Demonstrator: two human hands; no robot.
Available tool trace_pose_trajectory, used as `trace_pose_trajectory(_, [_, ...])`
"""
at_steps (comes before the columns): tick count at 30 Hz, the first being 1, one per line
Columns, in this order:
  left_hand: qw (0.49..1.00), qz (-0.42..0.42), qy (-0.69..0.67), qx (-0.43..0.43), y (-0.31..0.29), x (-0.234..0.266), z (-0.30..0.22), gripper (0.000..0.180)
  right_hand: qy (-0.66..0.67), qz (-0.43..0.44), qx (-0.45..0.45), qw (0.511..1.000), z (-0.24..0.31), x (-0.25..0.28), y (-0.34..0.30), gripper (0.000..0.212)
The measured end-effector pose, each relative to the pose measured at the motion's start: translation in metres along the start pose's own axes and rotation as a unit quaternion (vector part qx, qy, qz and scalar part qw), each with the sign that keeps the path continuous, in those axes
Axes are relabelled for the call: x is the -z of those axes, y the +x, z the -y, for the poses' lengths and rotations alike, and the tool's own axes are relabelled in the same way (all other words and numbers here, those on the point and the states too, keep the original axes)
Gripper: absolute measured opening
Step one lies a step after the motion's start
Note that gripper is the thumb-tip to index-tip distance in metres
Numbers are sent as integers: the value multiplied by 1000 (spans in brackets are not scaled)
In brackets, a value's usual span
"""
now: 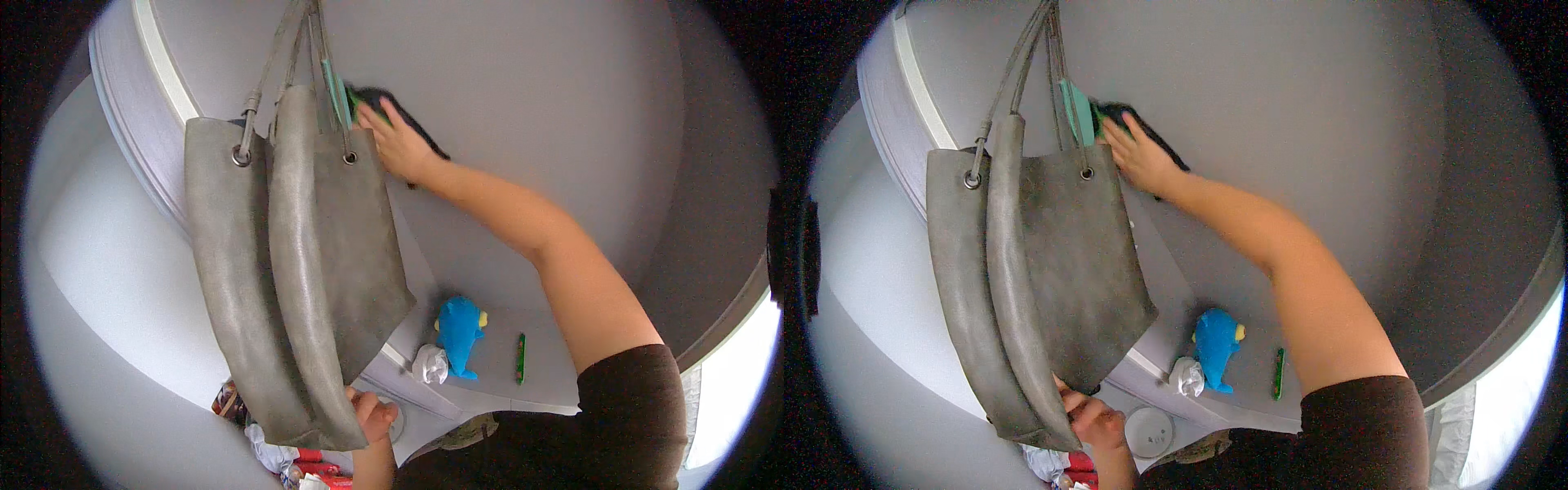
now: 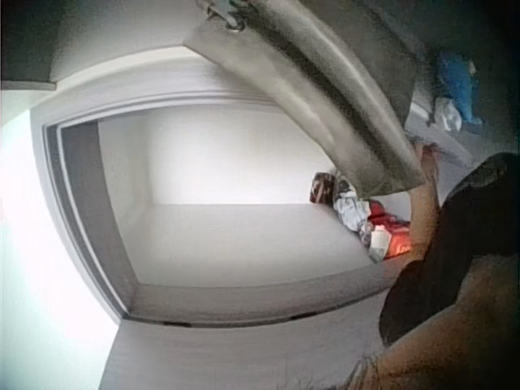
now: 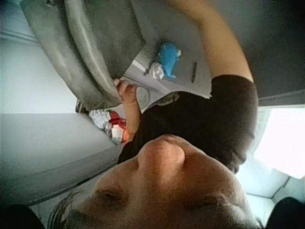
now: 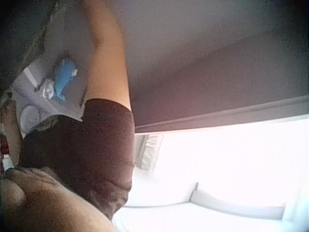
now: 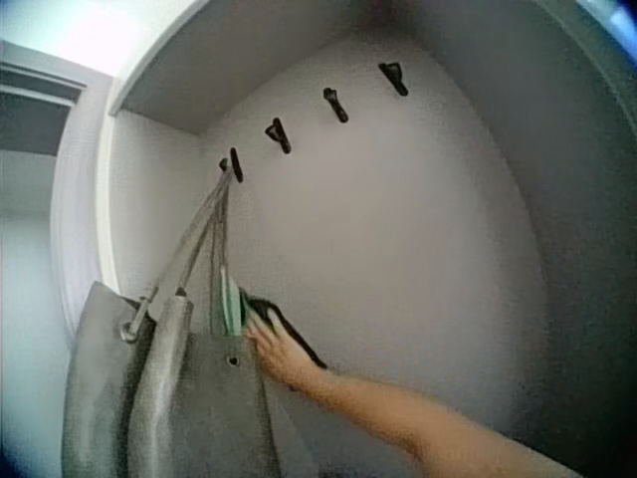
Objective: The person wrings out a cloth in a basin, then uses it to wipe the exterior and interior surfaces of a closet and its shelf.
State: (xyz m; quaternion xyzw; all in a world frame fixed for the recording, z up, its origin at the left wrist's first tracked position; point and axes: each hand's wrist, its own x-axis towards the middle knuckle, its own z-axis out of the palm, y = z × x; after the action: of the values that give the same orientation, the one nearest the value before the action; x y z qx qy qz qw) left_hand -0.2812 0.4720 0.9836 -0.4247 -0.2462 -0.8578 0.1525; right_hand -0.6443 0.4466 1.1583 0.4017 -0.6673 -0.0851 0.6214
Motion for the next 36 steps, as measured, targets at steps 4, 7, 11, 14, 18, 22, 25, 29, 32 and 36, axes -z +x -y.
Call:
trace_pose_trajectory(4, [998, -32, -44, -4, 0, 0, 6, 35, 14, 93, 124, 988, 58, -4, -99, 57])
trace_pose_trajectory(7, [999, 1, -51, 15, 1, 6, 14, 40, 46, 138, 222, 964, 103, -32, -182, 59])
trace_pose_trajectory(11, [999, -2, -33, 43, -15, 22, 22, 36, 124, 252, 324, 903, 119, -38, -261, 59])
trace_pose_trajectory(14, [996, -31, -36, 74, -19, 30, 40, 32, 229, 209, 278, 909, 105, -32, -279, 56])
trace_pose_trajectory(18, [990, -87, -70, 83, -59, 79, 48, 31, 212, 106, 98, 966, 35, 10, -229, 44])
trace_pose_trajectory(22, [963, -168, -113, 176, -36, 75, 90, 37, 163, -4, -150, 975, -60, 49, -197, 38])
trace_pose_trajectory(25, [955, -181, -110, 207, -5, 67, 121, 43, 76, -83, -317, 942, -93, 62, -207, 51])
trace_pose_trajectory(29, [953, -112, -132, 249, 21, 74, 154, 50, 54, -44, -400, 914, -83, 48, -275, 60])
trace_pose_trajectory(32, [937, -117, -126, 305, 33, 79, 164, 45, 10, 46, -509, 859, -67, 44, -329, 66])
trace_pose_trajectory(36, [921, -187, -57, 336, 41, 74, 169, 54, 18, 121, -614, 780, -48, 32, -397, 71])
